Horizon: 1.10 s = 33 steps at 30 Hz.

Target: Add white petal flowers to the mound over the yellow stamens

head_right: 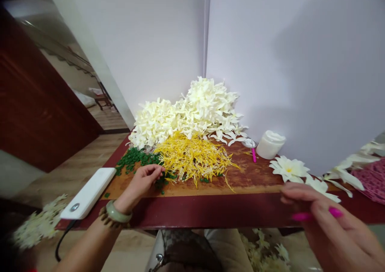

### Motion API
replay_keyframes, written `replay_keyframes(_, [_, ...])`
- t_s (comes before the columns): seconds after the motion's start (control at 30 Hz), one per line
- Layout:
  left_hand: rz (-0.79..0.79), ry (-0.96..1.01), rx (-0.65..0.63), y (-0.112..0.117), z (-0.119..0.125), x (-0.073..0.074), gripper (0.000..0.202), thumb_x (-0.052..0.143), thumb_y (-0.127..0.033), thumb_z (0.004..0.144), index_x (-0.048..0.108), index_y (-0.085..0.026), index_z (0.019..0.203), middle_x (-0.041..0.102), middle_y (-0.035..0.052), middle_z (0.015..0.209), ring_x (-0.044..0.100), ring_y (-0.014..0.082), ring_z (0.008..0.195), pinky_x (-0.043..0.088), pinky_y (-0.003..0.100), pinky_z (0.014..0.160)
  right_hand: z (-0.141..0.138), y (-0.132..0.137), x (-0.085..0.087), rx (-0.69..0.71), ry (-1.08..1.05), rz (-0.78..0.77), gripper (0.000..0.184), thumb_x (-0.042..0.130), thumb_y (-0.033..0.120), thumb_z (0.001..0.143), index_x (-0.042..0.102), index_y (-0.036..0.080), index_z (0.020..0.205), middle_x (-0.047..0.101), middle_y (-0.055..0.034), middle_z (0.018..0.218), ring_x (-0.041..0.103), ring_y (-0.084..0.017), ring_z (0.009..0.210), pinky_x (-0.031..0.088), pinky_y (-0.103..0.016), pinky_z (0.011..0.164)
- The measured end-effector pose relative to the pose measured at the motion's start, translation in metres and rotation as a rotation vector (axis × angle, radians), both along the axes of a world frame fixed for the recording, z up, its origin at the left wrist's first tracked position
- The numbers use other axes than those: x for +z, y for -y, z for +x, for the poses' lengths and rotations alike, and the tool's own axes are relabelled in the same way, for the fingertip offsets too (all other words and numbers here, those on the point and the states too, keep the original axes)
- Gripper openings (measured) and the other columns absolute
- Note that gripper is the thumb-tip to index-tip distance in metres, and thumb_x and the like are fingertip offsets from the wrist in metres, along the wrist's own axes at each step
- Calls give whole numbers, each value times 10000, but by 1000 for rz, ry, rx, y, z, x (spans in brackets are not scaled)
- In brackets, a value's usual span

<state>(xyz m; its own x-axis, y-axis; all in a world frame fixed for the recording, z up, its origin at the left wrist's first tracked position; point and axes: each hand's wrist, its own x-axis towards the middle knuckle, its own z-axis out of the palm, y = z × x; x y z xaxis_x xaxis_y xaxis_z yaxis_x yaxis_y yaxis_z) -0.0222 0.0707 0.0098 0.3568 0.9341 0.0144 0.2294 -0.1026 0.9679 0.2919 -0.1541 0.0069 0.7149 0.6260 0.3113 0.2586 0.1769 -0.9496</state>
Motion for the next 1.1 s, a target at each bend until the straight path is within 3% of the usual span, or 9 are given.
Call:
replay_keyframes(0.07, [113,-160,-49,4,-4,-4,131,589,-211,653,645,-134,743,578,16,661,480,117,598,369,229,572,-20,-26,18,144,-113,78,332,602,563,635,673,238,631,575,-104,856,519,-211,729,430,-298,511])
replay_keyframes(0.17, [234,-394,-55,6,-2,-8,191,609,-138,585,657,-163,768,556,14,720,482,131,647,378,247,618,-52,-48,30,189,-336,69,257,608,500,668,667,262,744,570,-51,798,443,-122,525,383,-238,415])
replay_keyframes(0.3, [260,-512,12,4,7,-11,123,628,-136,549,657,-175,662,552,12,727,493,147,690,377,282,697,-70,-59,18,320,-513,65,298,562,521,698,634,246,789,564,-18,684,439,-104,445,355,-217,347])
replay_keyframes(0.4, [256,-492,38,-1,7,-12,59,616,-157,572,643,-167,624,569,16,697,499,147,669,381,283,688,-69,-65,8,453,-543,123,245,577,461,715,628,226,762,567,-20,720,479,-108,473,409,-243,401])
replay_keyframes(0.53, [120,-248,12,-7,3,-3,121,624,-231,612,642,-146,698,604,24,632,517,131,590,401,245,588,-68,-75,10,555,-541,116,210,566,395,750,612,206,671,537,-18,735,518,-117,574,448,-245,520])
replay_keyframes(0.67, [-105,123,38,-12,3,9,174,720,-195,507,658,-123,652,625,33,581,536,119,550,414,230,567,-73,-93,21,603,-565,76,191,614,363,721,582,194,639,533,-20,732,524,-117,575,443,-246,526])
replay_keyframes(0.97, [-193,147,148,-16,10,13,131,698,-169,547,674,-112,663,638,32,593,516,77,485,378,175,459,-98,-142,37,771,-564,39,142,640,296,716,554,186,689,543,13,724,531,-89,623,437,-222,626])
replay_keyframes(1.1, [-329,266,121,-23,11,14,178,725,-169,553,668,-92,703,659,63,649,579,96,560,439,179,525,-107,-160,44,820,-501,40,141,615,309,734,555,182,719,558,10,715,543,-99,641,436,-236,647])
